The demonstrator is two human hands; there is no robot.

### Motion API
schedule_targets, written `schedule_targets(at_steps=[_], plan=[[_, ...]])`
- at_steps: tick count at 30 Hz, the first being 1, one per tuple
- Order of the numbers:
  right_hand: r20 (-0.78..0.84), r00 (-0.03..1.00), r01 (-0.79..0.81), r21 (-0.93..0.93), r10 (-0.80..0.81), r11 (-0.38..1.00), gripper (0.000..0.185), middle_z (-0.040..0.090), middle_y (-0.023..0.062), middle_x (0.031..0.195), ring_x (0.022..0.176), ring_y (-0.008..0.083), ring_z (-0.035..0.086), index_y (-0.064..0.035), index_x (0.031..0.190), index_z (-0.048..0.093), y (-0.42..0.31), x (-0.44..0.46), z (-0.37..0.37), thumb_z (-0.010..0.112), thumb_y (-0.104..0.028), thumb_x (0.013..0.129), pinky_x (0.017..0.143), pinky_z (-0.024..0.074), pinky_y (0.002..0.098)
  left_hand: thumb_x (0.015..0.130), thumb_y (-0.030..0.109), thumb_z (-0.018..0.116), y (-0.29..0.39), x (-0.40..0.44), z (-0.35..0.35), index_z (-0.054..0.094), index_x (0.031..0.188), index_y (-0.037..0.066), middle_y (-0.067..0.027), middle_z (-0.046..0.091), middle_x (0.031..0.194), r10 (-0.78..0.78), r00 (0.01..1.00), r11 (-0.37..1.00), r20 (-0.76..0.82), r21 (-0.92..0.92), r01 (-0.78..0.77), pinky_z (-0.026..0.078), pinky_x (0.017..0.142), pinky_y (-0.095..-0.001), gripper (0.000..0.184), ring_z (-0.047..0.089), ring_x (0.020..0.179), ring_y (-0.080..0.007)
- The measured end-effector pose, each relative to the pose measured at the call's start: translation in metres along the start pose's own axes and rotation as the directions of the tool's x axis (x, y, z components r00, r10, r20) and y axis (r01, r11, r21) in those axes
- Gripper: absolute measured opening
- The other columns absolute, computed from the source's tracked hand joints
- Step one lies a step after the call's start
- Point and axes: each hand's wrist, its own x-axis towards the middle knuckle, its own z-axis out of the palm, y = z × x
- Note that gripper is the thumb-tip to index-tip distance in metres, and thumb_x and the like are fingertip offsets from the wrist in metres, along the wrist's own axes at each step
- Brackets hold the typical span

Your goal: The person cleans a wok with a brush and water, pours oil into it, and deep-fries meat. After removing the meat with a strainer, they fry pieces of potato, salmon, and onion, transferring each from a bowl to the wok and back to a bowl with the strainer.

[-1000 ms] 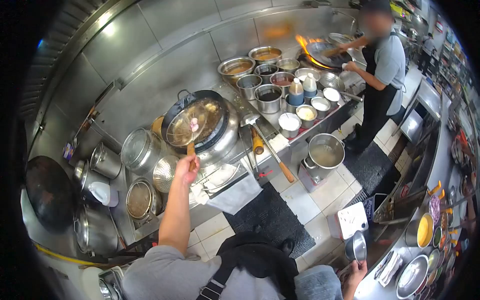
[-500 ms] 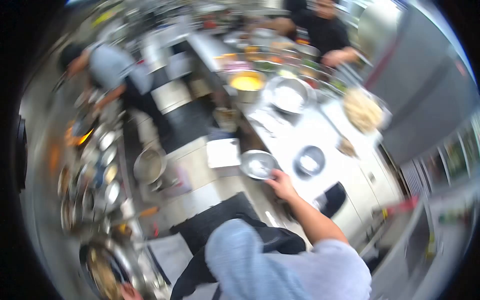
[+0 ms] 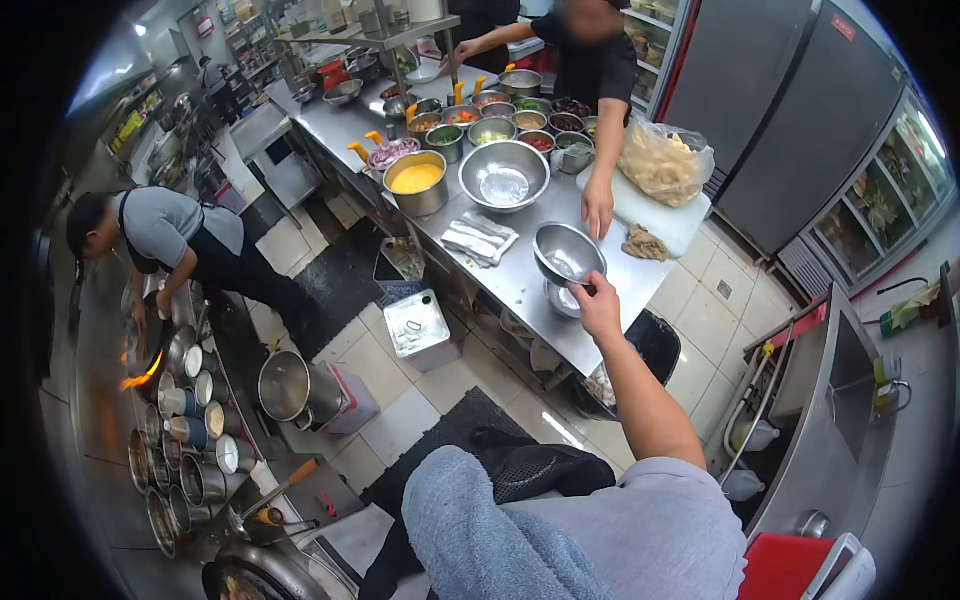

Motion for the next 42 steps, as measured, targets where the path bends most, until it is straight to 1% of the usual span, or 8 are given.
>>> schedule_targets(at_steps=[5, 10, 16, 23, 28, 36, 39, 42], plan=[[0.199, 0.979, 0.072, -0.086, -0.054, 0.994, 0.027, 0.063, 0.0090, 0.073, 0.068, 0.0175, 0.058, -0.0030, 0.089, 0.061, 0.004, -0.013, 0.018, 0.072, -0.026, 0.080, 0.065, 0.0463, 0.0330, 0.090, 0.016, 0.060, -0.010, -0.032, 0.163, 0.052, 0.131, 0.006, -0.0065, 0.061, 0.110, -0.248, 0.846, 0.961, 0.471, 0.232, 0.153, 0.046, 0.073, -0.0219, 0.043, 0.061, 0.089, -0.0123], [0.564, 0.825, 0.042, -0.109, 0.027, 0.993, 0.032, 0.063, 0.0138, 0.080, 0.076, 0.0260, 0.062, -0.0045, 0.097, 0.064, 0.023, -0.070, 0.045, 0.072, -0.030, 0.080, 0.071, 0.0492, 0.0390, 0.086, 0.002, 0.063, -0.037, -0.088, 0.246, 0.052, 0.133, 0.006, -0.0053, 0.063, 0.112, -0.396, 0.245, 0.915, 0.885, 0.403, 0.022, 0.050, 0.080, -0.0275, 0.049, 0.060, 0.090, -0.0110], [0.773, 0.624, 0.312, -0.113, -0.114, 0.943, 0.031, 0.065, 0.0163, 0.083, 0.080, 0.0327, 0.063, -0.0070, 0.095, 0.064, 0.035, -0.059, 0.053, 0.073, -0.033, 0.081, 0.074, 0.0494, 0.0403, 0.087, 0.011, 0.068, -0.051, -0.097, 0.277, 0.052, 0.133, 0.005, -0.0070, 0.068, 0.103, -0.382, 0.315, 0.899, 0.869, 0.429, -0.092, 0.052, 0.069, -0.0265, 0.049, 0.062, 0.079, -0.0113], [0.305, 0.926, 0.223, 0.032, -0.222, 0.974, 0.035, 0.066, 0.0100, 0.087, 0.081, 0.0226, 0.065, -0.0053, 0.116, 0.061, -0.014, 0.066, 0.074, 0.068, -0.017, 0.084, 0.075, 0.0512, 0.0343, 0.093, 0.016, 0.063, -0.047, -0.095, 0.280, 0.052, 0.134, 0.003, -0.0126, 0.067, 0.107, -0.424, 0.456, 0.879, 0.783, 0.477, -0.002, 0.052, 0.086, -0.0340, 0.044, 0.065, 0.097, -0.0223], [0.326, 0.901, 0.223, 0.220, -0.287, 0.950, 0.035, 0.066, 0.0080, 0.088, 0.082, 0.0187, 0.065, -0.0057, 0.124, 0.057, -0.058, 0.106, 0.093, 0.062, -0.010, 0.089, 0.072, 0.0514, 0.0313, 0.092, 0.013, 0.064, -0.042, -0.116, 0.273, 0.052, 0.133, 0.004, -0.0127, 0.067, 0.107, -0.484, 0.471, 0.853, 0.738, 0.517, 0.066, 0.051, 0.085, -0.0333, 0.044, 0.063, 0.094, -0.0203], [0.934, 0.354, 0.391, -0.106, -0.043, 0.914, 0.048, 0.067, 0.0144, 0.104, 0.091, 0.0284, 0.066, -0.0074, 0.134, 0.049, 0.033, 0.031, 0.150, 0.063, -0.019, 0.090, 0.084, 0.0510, 0.0401, 0.094, 0.016, 0.063, -0.108, -0.166, 0.234, 0.052, 0.134, 0.008, -0.0075, 0.065, 0.090, -0.439, 0.521, 0.886, 0.732, 0.450, 0.114, 0.049, 0.064, -0.0289, 0.043, 0.058, 0.071, -0.0145], [0.936, 0.350, 0.261, -0.070, -0.026, 0.963, 0.053, 0.066, 0.0143, 0.103, 0.087, 0.0258, 0.067, -0.0078, 0.138, 0.043, 0.065, 0.027, 0.156, 0.062, -0.018, 0.090, 0.077, 0.0533, 0.0372, 0.096, 0.018, 0.059, -0.109, -0.176, 0.223, 0.059, 0.117, 0.003, -0.0059, 0.060, 0.078, -0.508, 0.554, 0.849, 0.660, 0.491, 0.193, 0.046, 0.059, -0.0287, 0.026, 0.052, 0.062, -0.0147], [0.870, 0.394, -0.328, -0.168, 0.296, 0.930, 0.053, 0.064, 0.0113, 0.105, 0.084, 0.0199, 0.066, -0.0113, 0.140, 0.043, 0.054, 0.053, 0.152, 0.064, -0.016, 0.091, 0.069, 0.0547, 0.0325, 0.087, 0.012, 0.067, -0.151, -0.175, 0.201, 0.052, 0.132, 0.003, -0.0073, 0.068, 0.094, -0.672, 0.458, 0.736, 0.582, 0.593, 0.326, 0.053, 0.077, -0.0318, 0.048, 0.064, 0.084, -0.0149]])
